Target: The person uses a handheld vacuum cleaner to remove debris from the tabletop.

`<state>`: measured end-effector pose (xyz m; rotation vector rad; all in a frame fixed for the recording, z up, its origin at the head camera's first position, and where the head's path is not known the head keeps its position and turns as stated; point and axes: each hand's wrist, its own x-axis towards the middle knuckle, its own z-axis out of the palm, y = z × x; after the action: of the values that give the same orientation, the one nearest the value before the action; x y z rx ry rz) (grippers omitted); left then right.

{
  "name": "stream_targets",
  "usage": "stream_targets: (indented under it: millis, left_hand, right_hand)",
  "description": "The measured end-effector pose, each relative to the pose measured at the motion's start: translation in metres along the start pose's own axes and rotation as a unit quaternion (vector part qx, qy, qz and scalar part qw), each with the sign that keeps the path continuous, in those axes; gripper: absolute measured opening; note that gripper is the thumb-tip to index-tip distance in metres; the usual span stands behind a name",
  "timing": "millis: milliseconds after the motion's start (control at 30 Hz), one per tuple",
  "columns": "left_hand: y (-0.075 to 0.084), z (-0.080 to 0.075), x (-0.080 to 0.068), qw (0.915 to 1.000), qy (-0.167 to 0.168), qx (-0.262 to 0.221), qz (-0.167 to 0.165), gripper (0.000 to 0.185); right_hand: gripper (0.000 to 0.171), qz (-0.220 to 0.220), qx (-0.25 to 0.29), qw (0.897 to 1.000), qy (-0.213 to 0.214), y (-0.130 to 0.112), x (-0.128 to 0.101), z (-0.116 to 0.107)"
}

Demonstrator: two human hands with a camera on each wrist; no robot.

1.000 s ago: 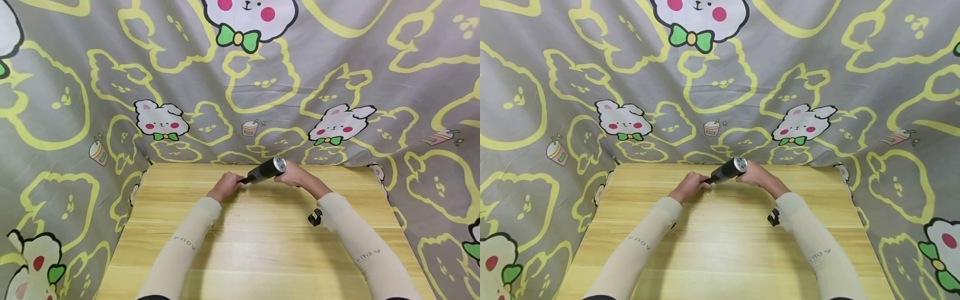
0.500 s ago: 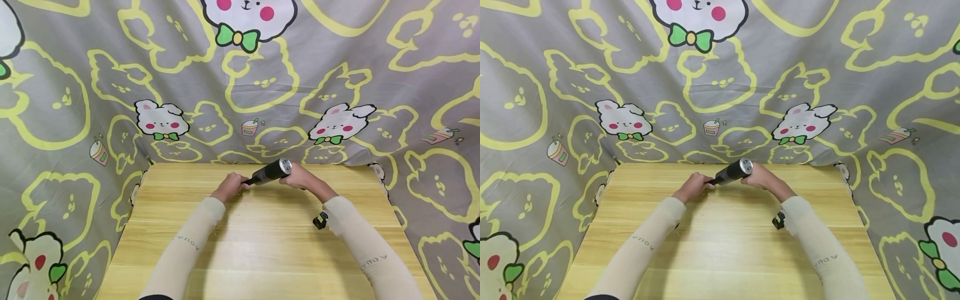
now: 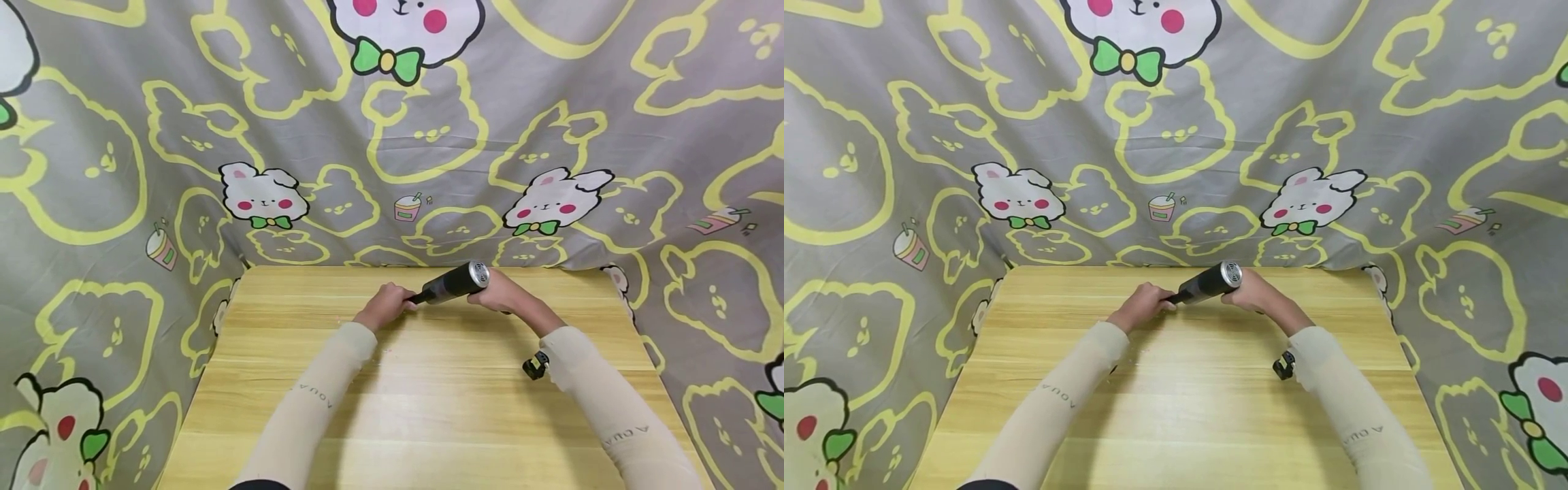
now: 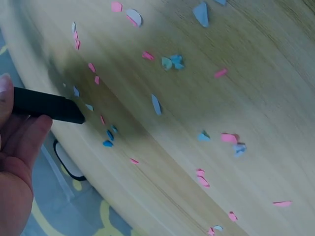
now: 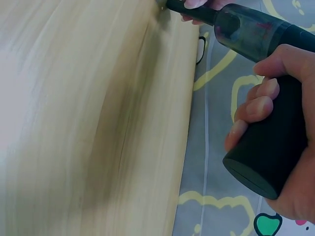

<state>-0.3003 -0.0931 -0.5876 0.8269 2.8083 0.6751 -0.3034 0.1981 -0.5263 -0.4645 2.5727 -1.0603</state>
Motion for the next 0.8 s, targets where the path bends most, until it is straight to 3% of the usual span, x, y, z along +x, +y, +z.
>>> stream_targets:
  millis: [200, 333, 533, 800]
  left_hand:
    - [0.008, 0.000, 0.003, 0.9998, -0.009, 0.018, 0.003, 0.029]
    - [0.013, 0.003, 0.004, 0.9994, -0.009, 0.035, 0.004, 0.025]
    - [0.024, 0.011, 0.003, 0.9956, 0.005, 0.093, -0.005, 0.023]
    - [0.038, 0.025, -0.006, 0.9852, 0.028, 0.169, -0.009, 0.026]
  right_hand:
    - [0.063, 0.020, 0.010, 1.000, 0.002, 0.006, -0.005, -0.003]
    - [0.061, 0.052, 0.040, 0.998, -0.020, 0.011, -0.010, -0.005]
    - [0.049, 0.100, 0.085, 0.990, -0.047, 0.021, -0.019, -0.002]
    - [0.031, 0.116, 0.113, 0.986, -0.049, 0.033, -0.028, 0.009]
